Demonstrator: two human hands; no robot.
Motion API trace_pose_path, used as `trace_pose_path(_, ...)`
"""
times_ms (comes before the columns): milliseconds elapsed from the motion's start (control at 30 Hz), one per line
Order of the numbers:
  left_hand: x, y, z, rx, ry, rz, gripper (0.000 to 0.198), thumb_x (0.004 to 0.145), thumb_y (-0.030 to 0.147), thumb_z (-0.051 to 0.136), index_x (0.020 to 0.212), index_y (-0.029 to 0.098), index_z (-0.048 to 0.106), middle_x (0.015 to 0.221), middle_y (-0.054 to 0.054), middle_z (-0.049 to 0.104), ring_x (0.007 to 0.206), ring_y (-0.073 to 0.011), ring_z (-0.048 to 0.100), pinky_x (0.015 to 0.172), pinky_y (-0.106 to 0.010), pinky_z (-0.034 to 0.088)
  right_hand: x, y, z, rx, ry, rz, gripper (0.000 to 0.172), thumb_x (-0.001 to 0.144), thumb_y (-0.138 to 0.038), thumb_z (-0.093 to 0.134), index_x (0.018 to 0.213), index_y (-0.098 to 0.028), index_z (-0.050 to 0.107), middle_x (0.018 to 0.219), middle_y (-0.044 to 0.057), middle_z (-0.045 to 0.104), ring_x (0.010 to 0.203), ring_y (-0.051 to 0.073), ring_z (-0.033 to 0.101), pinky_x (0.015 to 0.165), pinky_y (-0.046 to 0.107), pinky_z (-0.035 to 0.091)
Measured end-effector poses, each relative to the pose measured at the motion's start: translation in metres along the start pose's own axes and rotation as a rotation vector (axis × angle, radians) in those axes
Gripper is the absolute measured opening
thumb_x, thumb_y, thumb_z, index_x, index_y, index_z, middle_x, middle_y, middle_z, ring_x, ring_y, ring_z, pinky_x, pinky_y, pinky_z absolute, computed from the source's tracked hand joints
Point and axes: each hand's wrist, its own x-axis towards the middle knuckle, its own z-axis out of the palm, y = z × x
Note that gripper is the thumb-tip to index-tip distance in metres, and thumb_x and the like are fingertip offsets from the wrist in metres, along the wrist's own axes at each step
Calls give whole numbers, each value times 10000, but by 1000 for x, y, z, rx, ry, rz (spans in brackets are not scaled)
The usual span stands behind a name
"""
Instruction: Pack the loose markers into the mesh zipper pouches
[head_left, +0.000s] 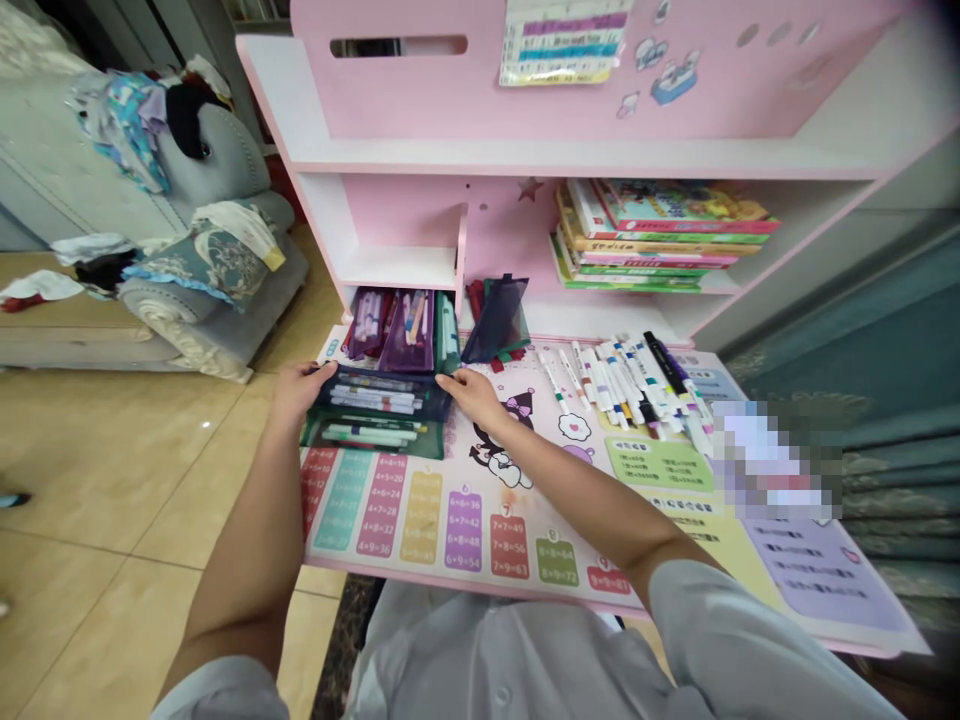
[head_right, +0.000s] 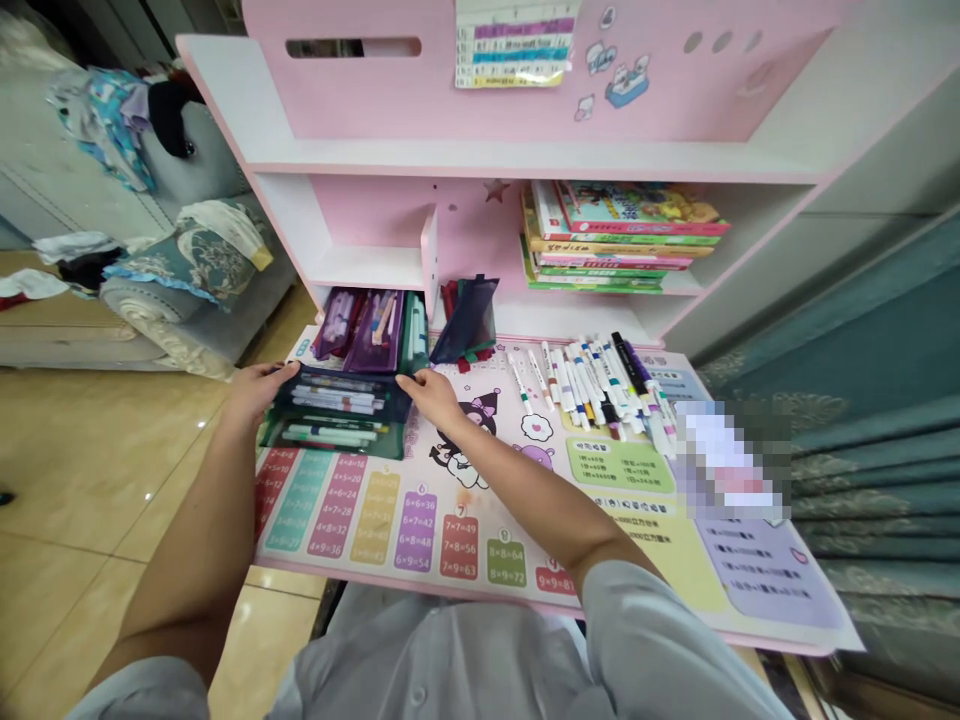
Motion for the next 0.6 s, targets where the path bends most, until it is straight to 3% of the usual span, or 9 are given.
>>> trace_pose_path(167, 1, -7, 5, 121, 46, 18, 395, 648, 575, 684, 680, 181, 690, 573, -12, 623, 608, -209, 577, 551, -284, 399, -3, 0, 1, -38, -8, -19, 436, 851, -528, 587, 583, -237, 404, 585, -47, 447, 622, 146, 460, 607, 289, 304)
trace_pose_path(400, -7, -2, 12, 333, 132, 96, 436, 767, 583, 608, 846, 170, 723, 801, -93, 732, 852, -309, 670, 733, -379, 516, -4, 1, 1, -61, 40, -79, 325, 870, -475, 608, 687, -238, 483, 725, -4, 578, 762, 181, 561, 738, 318, 427)
trace_pose_path(533, -10, 3, 11, 398, 185, 104, 460, 817, 574, 583, 969, 160, 714, 962, -142, 735, 1022, -355, 649, 891, -469, 506, -12, 7, -18, -68, 97, -154, 278, 868, -488, 619, 796, -230, 542, 887, 34, 621, 783, 178, 583, 781, 335, 477)
trace_pose_path(600, -13, 9, 10, 425, 152, 183, 451, 873, 532, 532, 1067, 157, 688, 1066, -171, 709, 1162, -383, 589, 985, -535, 457, -20, 15, -36, -101, 140, -214, 260, 870, -476, 620, 874, -221, 568, 976, 58, 620, 748, 169, 590, 760, 339, 495)
